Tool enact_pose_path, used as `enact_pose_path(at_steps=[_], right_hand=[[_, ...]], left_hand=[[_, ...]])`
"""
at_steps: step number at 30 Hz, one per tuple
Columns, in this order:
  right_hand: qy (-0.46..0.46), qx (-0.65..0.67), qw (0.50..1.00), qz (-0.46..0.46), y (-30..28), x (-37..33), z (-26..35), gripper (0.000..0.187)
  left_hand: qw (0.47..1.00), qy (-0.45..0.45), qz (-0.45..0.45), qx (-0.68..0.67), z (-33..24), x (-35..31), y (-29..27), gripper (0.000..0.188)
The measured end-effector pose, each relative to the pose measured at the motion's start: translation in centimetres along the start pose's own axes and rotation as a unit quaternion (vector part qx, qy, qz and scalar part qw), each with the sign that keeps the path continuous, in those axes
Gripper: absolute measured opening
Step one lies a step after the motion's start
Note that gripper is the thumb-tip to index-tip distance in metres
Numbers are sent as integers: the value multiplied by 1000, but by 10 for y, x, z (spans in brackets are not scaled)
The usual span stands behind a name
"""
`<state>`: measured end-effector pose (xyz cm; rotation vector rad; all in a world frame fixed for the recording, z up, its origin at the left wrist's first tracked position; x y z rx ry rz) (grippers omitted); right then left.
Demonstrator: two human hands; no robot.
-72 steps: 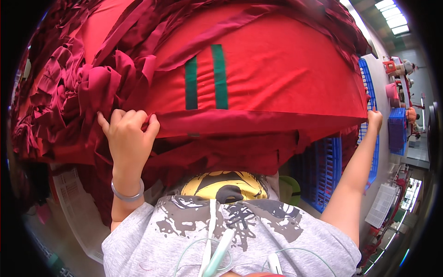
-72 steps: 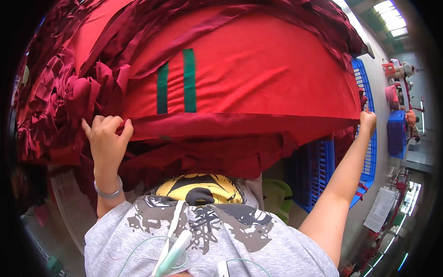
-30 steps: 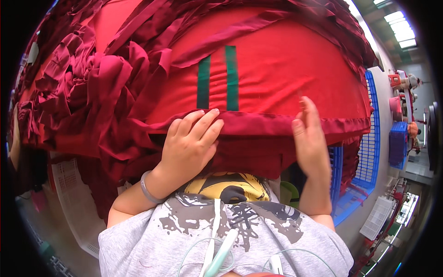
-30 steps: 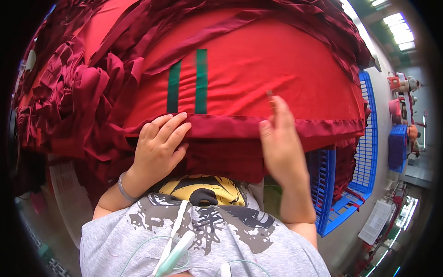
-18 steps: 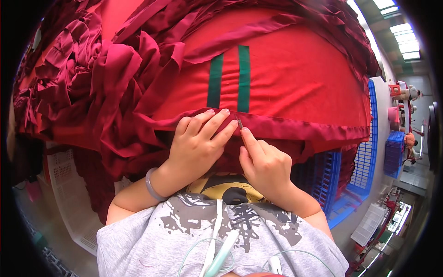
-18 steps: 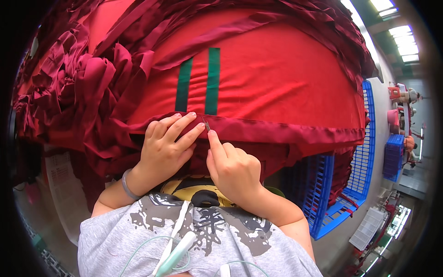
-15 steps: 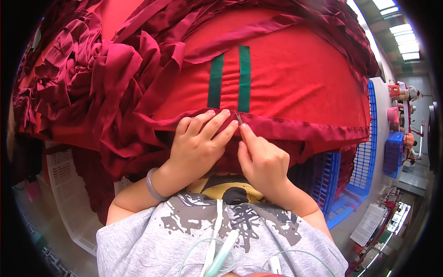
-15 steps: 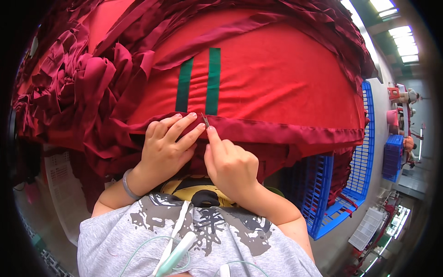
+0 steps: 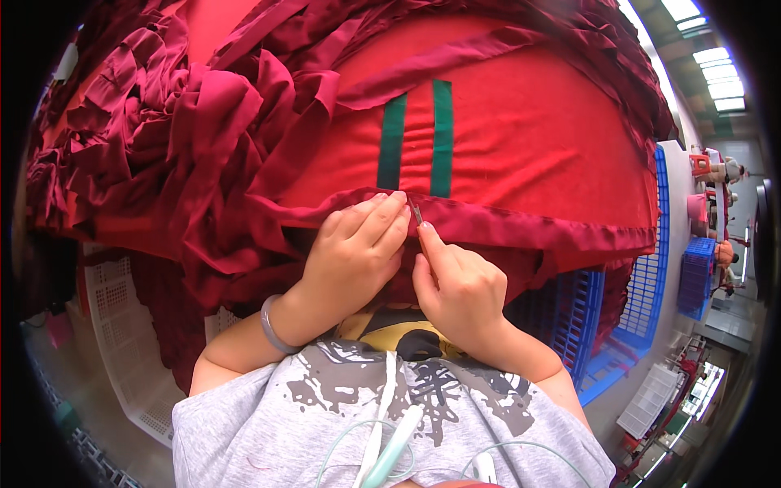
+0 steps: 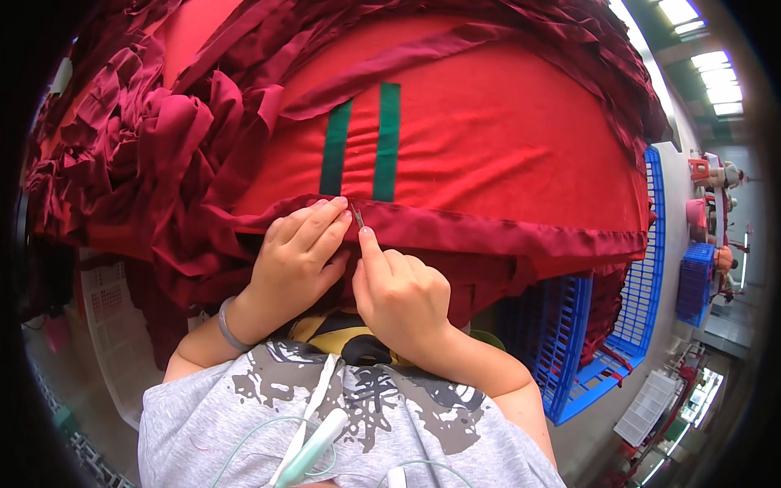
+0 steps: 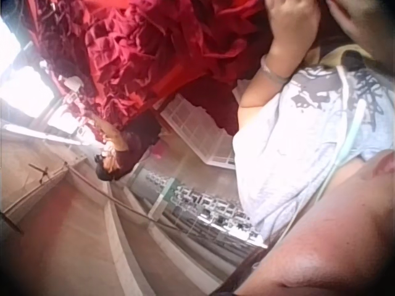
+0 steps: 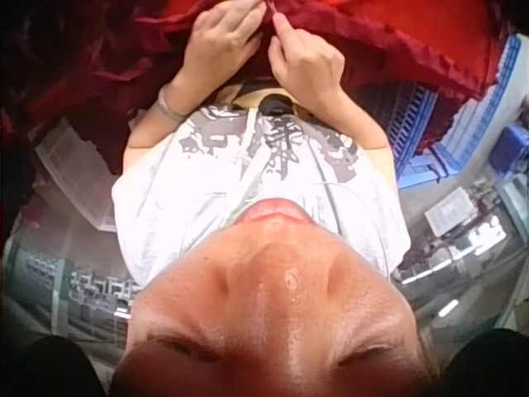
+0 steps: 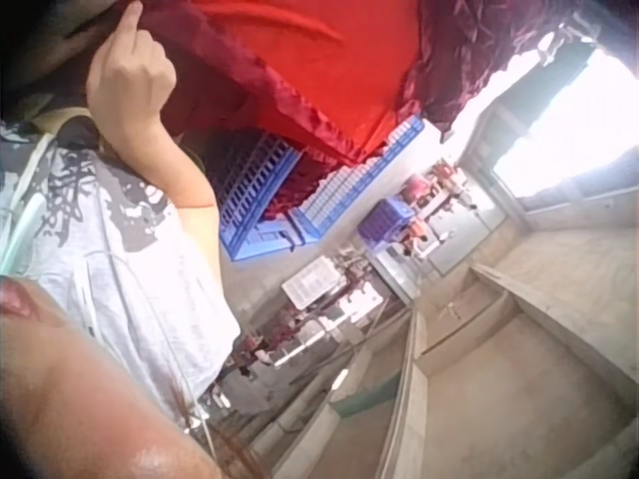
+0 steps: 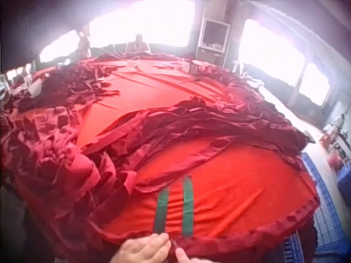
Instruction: The person uses a small knife to cut strips of red fabric laid out on a table. They repeatedly lift and reposition the fabric while cutting along marked lines, handling the material one piece at a time.
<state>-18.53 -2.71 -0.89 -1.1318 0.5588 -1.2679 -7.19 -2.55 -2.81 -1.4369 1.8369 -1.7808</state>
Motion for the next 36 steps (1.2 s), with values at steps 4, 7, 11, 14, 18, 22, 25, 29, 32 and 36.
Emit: enact_pose_path(at_steps=[4,7,11,14,18,22,25,29,32,36], right_hand=[[36,-6,997,-64,-4,9,-9,34],[20,23,998,-60,-12,5,-6,34],[-5,4,1000,-10,-2,-4,0,35],[7,-15,1000,-6,-1,-3,2,34],[10,1,1000,-15,5,5,1,34],[49,44,989,-131,-12,19,-11,34],[27,45,997,-55,-13,12,-8,36],[16,-2,1000,24,-8,-2,-7,35],[20,-9,1000,17,-3,5,-7,34],[34,91,995,-31,0,4,-9,35]], left_hand=[[1000,2,15,28,-2,1,1,45],[1000,-5,12,15,-1,1,1,45],[1000,-12,2,-17,0,1,-2,44],[1000,2,10,8,-1,1,0,43],[999,13,7,34,-3,2,1,43],[999,17,14,50,-4,3,-1,43],[999,8,3,36,-3,2,0,43],[1000,11,9,16,-3,3,-1,44],[1000,8,14,14,-3,1,1,45],[1000,12,16,12,-3,2,0,46]])
Point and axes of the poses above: each hand's wrist, its own x-axis towards the middle knuckle, its own y-axis out of the palm, z = x × y, the point moved 8 cm from there along x, towards the middle knuckle, and after that the axes turned 14 degrees about y, right-handed, at the moved point
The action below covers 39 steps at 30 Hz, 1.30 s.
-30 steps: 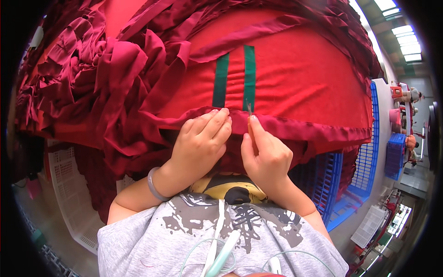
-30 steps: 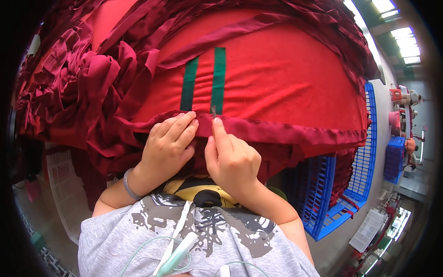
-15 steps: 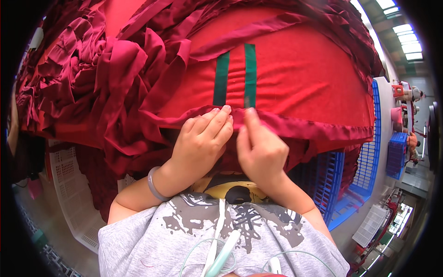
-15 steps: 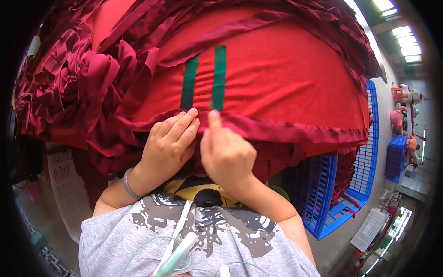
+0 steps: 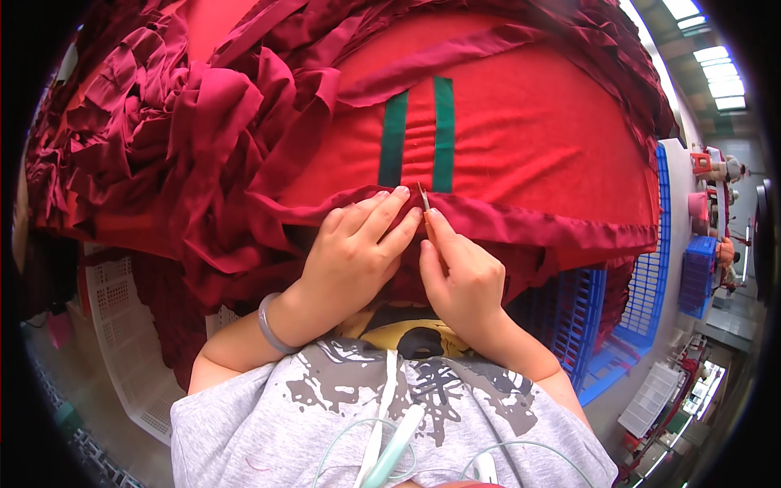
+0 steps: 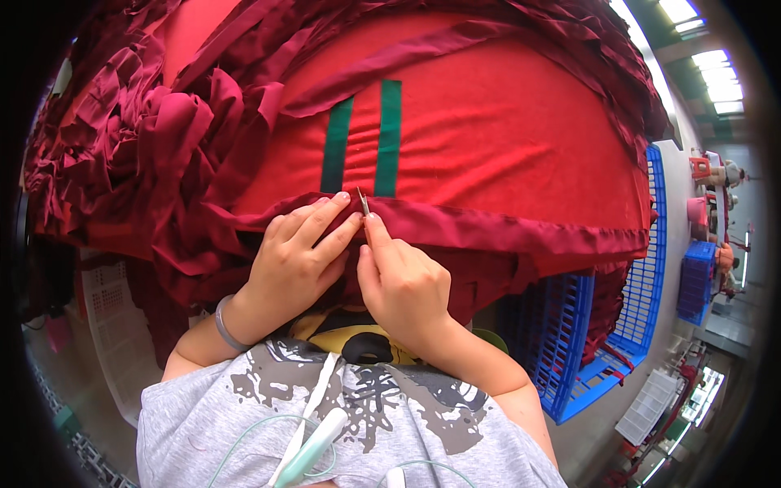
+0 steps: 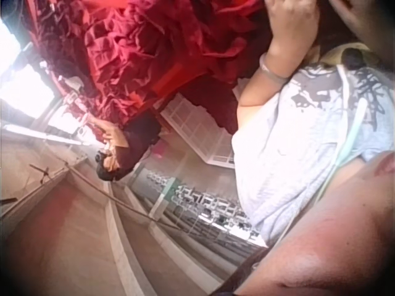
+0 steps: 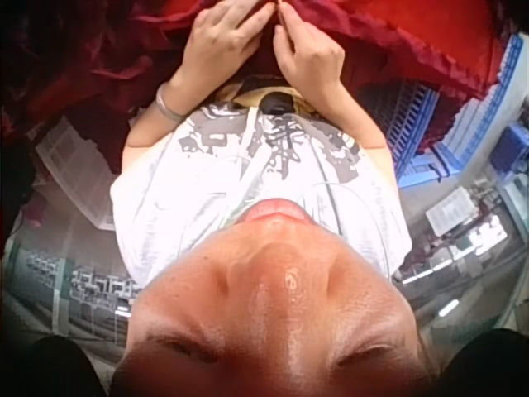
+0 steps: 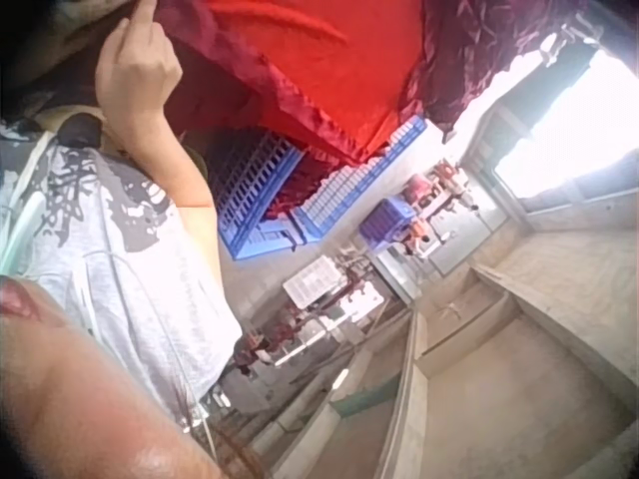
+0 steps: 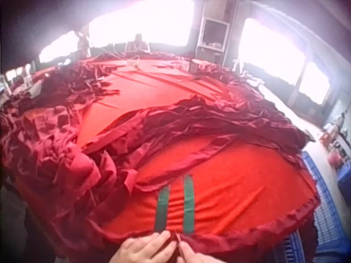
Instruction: The person uses a small knife to cut strips of red fabric laid out on a table. They repeatedly lift and reposition the fabric while cutting along marked lines, handling the material one piece at a time.
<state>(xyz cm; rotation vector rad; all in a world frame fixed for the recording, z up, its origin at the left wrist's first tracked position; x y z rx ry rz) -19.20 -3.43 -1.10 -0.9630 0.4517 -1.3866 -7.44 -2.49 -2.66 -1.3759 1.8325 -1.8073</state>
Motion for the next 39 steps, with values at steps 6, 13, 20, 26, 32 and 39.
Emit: enact_pose_path(at_steps=[6,13,20,26,32,39], right_hand=[[17,16,1000,12,-15,1,-7,36],[10,-70,997,17,-9,4,-2,34],[-15,-46,999,24,-20,2,3,34],[-6,-109,993,52,-8,-2,3,34],[-19,8,998,-64,-17,14,-1,37],[23,24,999,25,-9,39,-7,25]], left_hand=[[1000,-7,4,1,0,-1,0,48],[1000,1,-5,-3,-1,1,0,48],[1000,-4,-6,-4,0,-1,0,48],[1000,-2,-17,-2,0,-2,2,48],[1000,-3,-1,-24,0,1,-1,50],[999,-10,-23,-47,4,-6,-2,54]])
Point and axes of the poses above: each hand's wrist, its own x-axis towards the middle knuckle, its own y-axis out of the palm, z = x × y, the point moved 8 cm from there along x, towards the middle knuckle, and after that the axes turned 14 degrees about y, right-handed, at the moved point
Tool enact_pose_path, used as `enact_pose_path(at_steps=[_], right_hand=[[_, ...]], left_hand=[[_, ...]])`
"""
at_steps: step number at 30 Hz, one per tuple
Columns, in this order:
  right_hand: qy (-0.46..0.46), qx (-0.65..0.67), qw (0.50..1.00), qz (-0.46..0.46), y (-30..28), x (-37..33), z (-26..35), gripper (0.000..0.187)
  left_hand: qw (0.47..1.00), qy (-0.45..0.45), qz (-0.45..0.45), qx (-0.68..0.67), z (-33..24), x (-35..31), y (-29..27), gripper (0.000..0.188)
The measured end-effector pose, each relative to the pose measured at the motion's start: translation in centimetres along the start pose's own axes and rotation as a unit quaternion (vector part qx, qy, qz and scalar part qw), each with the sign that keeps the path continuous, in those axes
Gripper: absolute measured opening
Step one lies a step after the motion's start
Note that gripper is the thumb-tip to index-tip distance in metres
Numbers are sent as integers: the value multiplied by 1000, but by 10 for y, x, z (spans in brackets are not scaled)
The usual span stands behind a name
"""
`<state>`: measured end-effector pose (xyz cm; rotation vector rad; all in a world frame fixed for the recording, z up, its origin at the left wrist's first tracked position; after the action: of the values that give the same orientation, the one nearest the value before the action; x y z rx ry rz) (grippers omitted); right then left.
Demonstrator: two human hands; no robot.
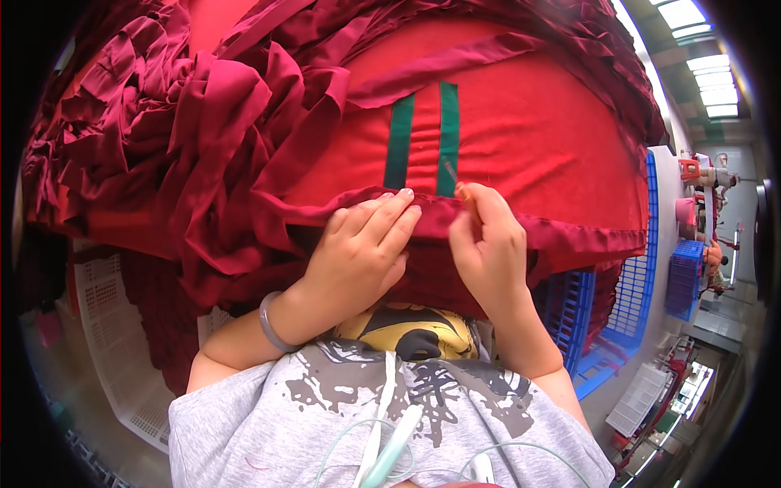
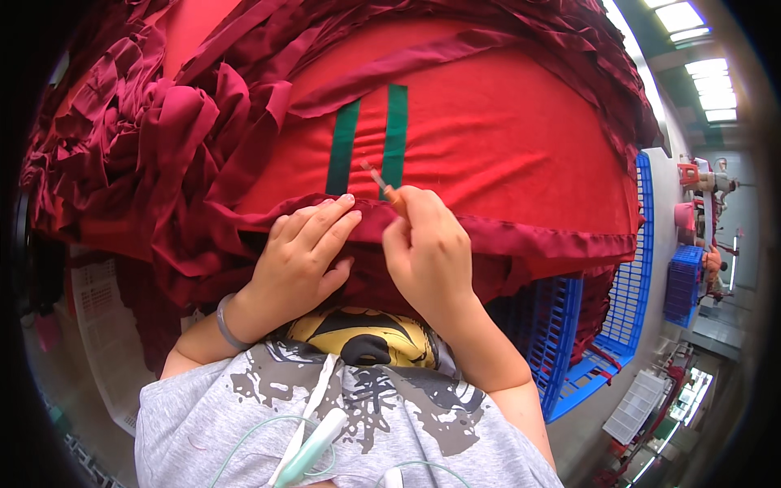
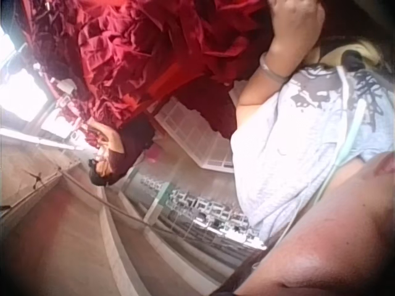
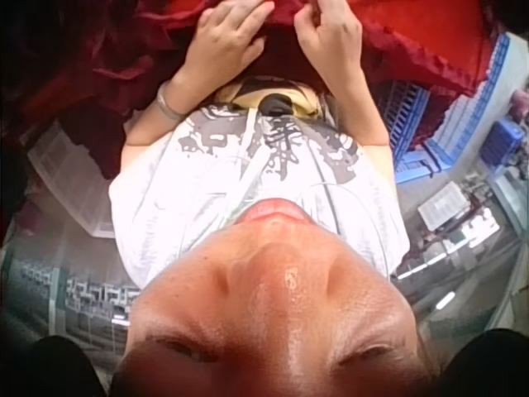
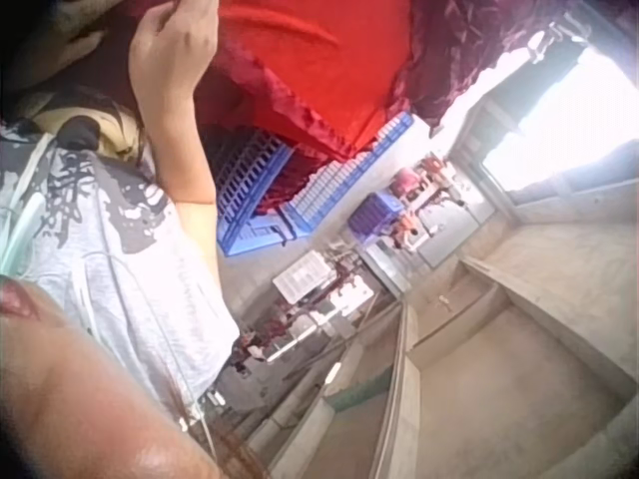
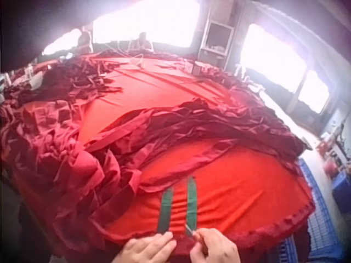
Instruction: The person uses a small knife to cut strips of red fabric laid out on a table. They repeatedly lift and reposition the fabric while cutting along marked lines, handling the material one piece at a time.
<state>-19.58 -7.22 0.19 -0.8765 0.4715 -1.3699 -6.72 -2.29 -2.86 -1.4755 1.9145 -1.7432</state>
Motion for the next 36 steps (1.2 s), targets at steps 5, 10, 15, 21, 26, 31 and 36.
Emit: enact_pose_path(at_steps=[5,10,15,21,26,31,36], right_hand=[[-3,-64,997,35,20,10,3,13],[6,26,997,68,17,5,4,14],[39,203,962,177,8,-14,16,9],[207,388,874,208,-7,-8,-18,7],[214,427,873,95,-34,2,-67,29],[278,435,856,30,-44,-5,-101,25],[207,433,877,22,-49,-11,-94,33]], left_hand=[[999,-4,5,-35,0,2,-2,52],[991,-53,-99,-73,10,7,-14,45],[985,-39,-81,-144,5,12,-17,10],[982,-104,-82,-131,15,-8,-47,11],[963,-239,-123,-25,69,-67,-145,16],[846,-160,-217,459,38,-39,-203,21],[994,-30,-89,60,40,62,-60,26]])
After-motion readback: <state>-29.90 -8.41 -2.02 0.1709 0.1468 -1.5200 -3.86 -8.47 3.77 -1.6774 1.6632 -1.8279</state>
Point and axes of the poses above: each hand's wrist, its own x-axis towards the middle knuckle, its own y-axis out of the palm, z = x × y, the point moved 8 cm from there along x, towards the middle knuckle, and after that the axes turned 14 degrees about y, right-handed, at the moved point
